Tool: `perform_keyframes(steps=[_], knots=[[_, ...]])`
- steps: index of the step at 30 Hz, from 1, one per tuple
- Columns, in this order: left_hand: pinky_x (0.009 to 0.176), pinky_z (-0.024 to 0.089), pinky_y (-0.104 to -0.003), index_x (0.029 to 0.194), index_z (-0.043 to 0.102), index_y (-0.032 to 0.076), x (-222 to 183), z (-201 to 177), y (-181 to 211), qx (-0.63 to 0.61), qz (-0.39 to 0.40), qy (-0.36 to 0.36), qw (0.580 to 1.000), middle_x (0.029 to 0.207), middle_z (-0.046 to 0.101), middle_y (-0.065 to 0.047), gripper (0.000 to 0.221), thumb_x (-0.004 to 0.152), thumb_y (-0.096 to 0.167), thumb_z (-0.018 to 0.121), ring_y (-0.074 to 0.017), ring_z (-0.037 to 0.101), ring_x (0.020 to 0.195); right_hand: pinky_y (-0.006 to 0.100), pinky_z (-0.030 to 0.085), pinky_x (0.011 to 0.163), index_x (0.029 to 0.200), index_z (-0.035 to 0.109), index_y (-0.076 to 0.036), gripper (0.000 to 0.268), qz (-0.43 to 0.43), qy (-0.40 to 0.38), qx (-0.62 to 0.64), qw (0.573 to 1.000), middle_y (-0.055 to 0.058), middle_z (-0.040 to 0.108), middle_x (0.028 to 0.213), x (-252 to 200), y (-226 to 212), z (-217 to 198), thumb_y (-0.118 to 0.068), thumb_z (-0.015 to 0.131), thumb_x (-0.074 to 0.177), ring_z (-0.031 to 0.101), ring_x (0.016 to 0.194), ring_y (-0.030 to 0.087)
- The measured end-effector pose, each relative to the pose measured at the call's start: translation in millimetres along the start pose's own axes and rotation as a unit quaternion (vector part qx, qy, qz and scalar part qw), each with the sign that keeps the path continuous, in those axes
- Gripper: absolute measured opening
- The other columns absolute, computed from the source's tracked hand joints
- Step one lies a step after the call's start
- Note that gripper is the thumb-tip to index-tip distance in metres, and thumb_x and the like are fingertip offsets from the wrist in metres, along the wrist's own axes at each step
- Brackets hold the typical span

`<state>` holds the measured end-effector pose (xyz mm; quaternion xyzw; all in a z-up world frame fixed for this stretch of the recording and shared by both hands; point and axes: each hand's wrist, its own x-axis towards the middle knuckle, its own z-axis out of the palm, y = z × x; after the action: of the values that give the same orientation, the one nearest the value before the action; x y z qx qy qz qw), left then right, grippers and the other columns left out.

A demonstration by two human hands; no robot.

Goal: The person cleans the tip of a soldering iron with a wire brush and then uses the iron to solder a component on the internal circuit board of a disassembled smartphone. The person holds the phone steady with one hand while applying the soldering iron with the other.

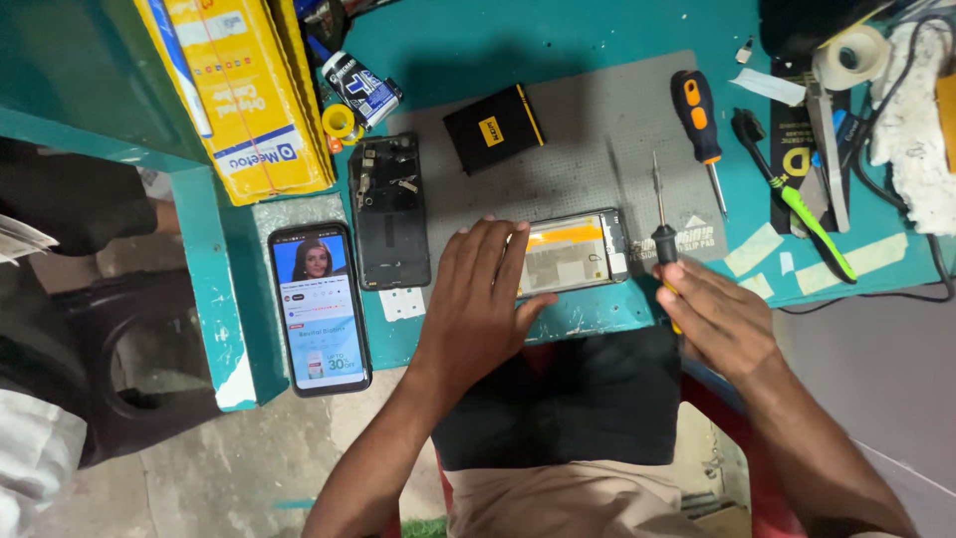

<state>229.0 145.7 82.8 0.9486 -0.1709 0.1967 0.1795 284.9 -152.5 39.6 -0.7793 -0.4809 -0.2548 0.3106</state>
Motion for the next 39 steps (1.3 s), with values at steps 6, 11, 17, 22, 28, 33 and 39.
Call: perform_keyframes(steps=[6, 11, 17, 22, 28, 33, 39], knots=[[0.115, 0.042, -0.054, 0.142, 0.048, -0.010, -3, 5, -5, -0.045, -0.012, -0.028, 0.999, 0.137, 0.053, -0.023, 0.080, 0.090, 0.043, 0.079, -0.0395, 0.052, 0.131, 0.051, 0.059, 0.102, 0.116, 0.068, 0.005, 0.027, 0.017, -0.063, 0.049, 0.997, 0.021, 0.062, 0.135, -4, 1, -15, 0.009, 0.071, 0.089, 0.070, 0.116, 0.040], [0.115, 0.042, -0.054, 0.143, 0.048, -0.006, -6, 9, -7, -0.045, -0.005, 0.000, 0.999, 0.140, 0.048, -0.020, 0.076, 0.094, 0.043, 0.078, -0.0380, 0.048, 0.133, 0.053, 0.058, 0.104, 0.117, 0.070, 0.004, 0.032, -0.007, -0.091, 0.040, 0.995, 0.019, 0.058, 0.140, -4, 6, -16, 0.010, 0.073, 0.085, 0.069, 0.118, 0.039], [0.114, 0.043, -0.055, 0.138, 0.051, -0.006, -6, 12, -8, -0.051, -0.001, 0.002, 0.999, 0.140, 0.049, -0.020, 0.072, 0.094, 0.043, 0.078, -0.0390, 0.049, 0.133, 0.051, 0.059, 0.104, 0.116, 0.071, 0.002, 0.031, -0.014, -0.060, 0.028, 0.998, 0.017, 0.056, 0.144, -3, 6, -9, 0.007, 0.079, 0.086, 0.069, 0.118, 0.036], [0.113, 0.044, -0.056, 0.136, 0.053, -0.006, -9, 13, -7, -0.045, -0.006, -0.004, 0.999, 0.142, 0.048, -0.022, 0.070, 0.093, 0.044, 0.077, -0.0404, 0.050, 0.134, 0.050, 0.059, 0.103, 0.116, 0.073, 0.002, 0.033, -0.012, -0.057, 0.016, 0.998, 0.017, 0.055, 0.145, -4, 6, -9, 0.009, 0.079, 0.084, 0.070, 0.118, 0.036], [0.113, 0.044, -0.059, 0.136, 0.052, -0.004, -10, 15, -8, -0.042, -0.016, 0.005, 0.999, 0.145, 0.047, -0.023, 0.066, 0.095, 0.042, 0.076, -0.0425, 0.049, 0.135, 0.049, 0.060, 0.104, 0.114, 0.074, 0.001, 0.032, -0.020, -0.062, -0.004, 0.998, 0.017, 0.057, 0.143, 0, 2, -8, 0.011, 0.078, 0.084, 0.071, 0.116, 0.036], [0.113, 0.043, -0.059, 0.136, 0.053, -0.005, -8, 13, -6, -0.031, -0.029, 0.005, 0.999, 0.144, 0.050, -0.024, 0.067, 0.094, 0.043, 0.077, -0.0427, 0.050, 0.134, 0.046, 0.060, 0.102, 0.111, 0.076, -0.001, 0.029, -0.040, -0.054, -0.032, 0.997, 0.017, 0.065, 0.133, 4, 1, -6, 0.009, 0.079, 0.084, 0.073, 0.111, 0.033], [0.113, 0.042, -0.057, 0.133, 0.056, -0.006, 0, 10, 0, -0.027, -0.050, -0.006, 0.998, 0.143, 0.052, -0.023, 0.069, 0.087, 0.041, 0.078, -0.0425, 0.051, 0.134, 0.043, 0.062, 0.097, 0.110, 0.078, 0.000, 0.023, -0.069, -0.042, -0.063, 0.995, 0.019, 0.073, 0.115, 8, 0, -6, -0.001, 0.077, 0.087, 0.074, 0.103, 0.031]])
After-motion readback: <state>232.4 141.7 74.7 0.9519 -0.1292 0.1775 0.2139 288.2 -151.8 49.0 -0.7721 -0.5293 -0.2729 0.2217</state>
